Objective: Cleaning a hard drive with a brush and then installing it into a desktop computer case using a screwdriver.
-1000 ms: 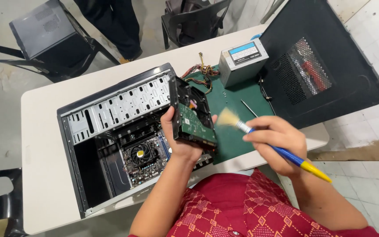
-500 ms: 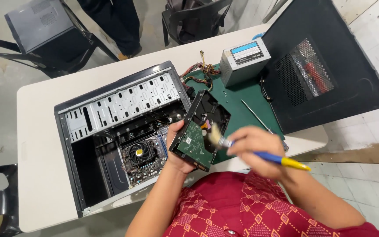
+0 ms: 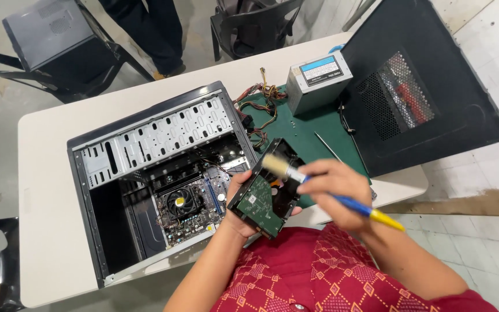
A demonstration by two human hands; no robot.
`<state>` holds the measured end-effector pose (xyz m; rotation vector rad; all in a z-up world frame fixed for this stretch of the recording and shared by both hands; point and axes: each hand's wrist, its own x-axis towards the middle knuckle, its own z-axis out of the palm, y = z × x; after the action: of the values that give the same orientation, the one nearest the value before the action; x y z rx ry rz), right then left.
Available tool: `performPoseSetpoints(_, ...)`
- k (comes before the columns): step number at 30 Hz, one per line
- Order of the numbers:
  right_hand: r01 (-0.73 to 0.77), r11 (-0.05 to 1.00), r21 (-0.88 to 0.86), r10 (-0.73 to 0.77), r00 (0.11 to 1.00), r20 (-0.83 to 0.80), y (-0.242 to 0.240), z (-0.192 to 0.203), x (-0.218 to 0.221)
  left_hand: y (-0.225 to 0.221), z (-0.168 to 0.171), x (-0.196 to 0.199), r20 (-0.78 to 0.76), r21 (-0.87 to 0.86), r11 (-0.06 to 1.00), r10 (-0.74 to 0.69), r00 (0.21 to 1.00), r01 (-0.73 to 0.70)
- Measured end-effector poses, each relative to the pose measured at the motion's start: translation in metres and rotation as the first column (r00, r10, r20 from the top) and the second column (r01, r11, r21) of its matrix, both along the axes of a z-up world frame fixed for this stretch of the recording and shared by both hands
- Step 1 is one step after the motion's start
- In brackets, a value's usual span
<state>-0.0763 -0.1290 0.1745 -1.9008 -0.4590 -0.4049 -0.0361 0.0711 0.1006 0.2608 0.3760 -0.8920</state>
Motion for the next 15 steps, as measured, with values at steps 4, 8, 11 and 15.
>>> performPoseSetpoints(4,-0.226,0.965,0.132,0.232,0.972,-0.033,0.001,-0.014,0.006,-0.002,-0.074,0.01,0.012,0.029,0.999,0.042,0.999,-0.042)
performPoseSetpoints(8,-0.019,1.0,0.001,0.019,1.0,-0.014,-0.029,-0.029,0.026,0.001,0.001,0.0,0.005,0.021,1.0,0.019,1.0,-0.019)
performPoseSetpoints(11,-0.037,0.998,0.043,0.04,0.997,-0.065,-0.013,-0.015,0.012,0.0,-0.003,0.0,0.003,0.006,1.0,0.011,1.0,-0.011)
performPoseSetpoints(15,-0.183,0.966,0.181,0.205,0.972,-0.11,0.004,-0.016,0.0,-0.002,-0.105,0.011,-0.001,0.01,1.0,0.017,1.0,-0.017)
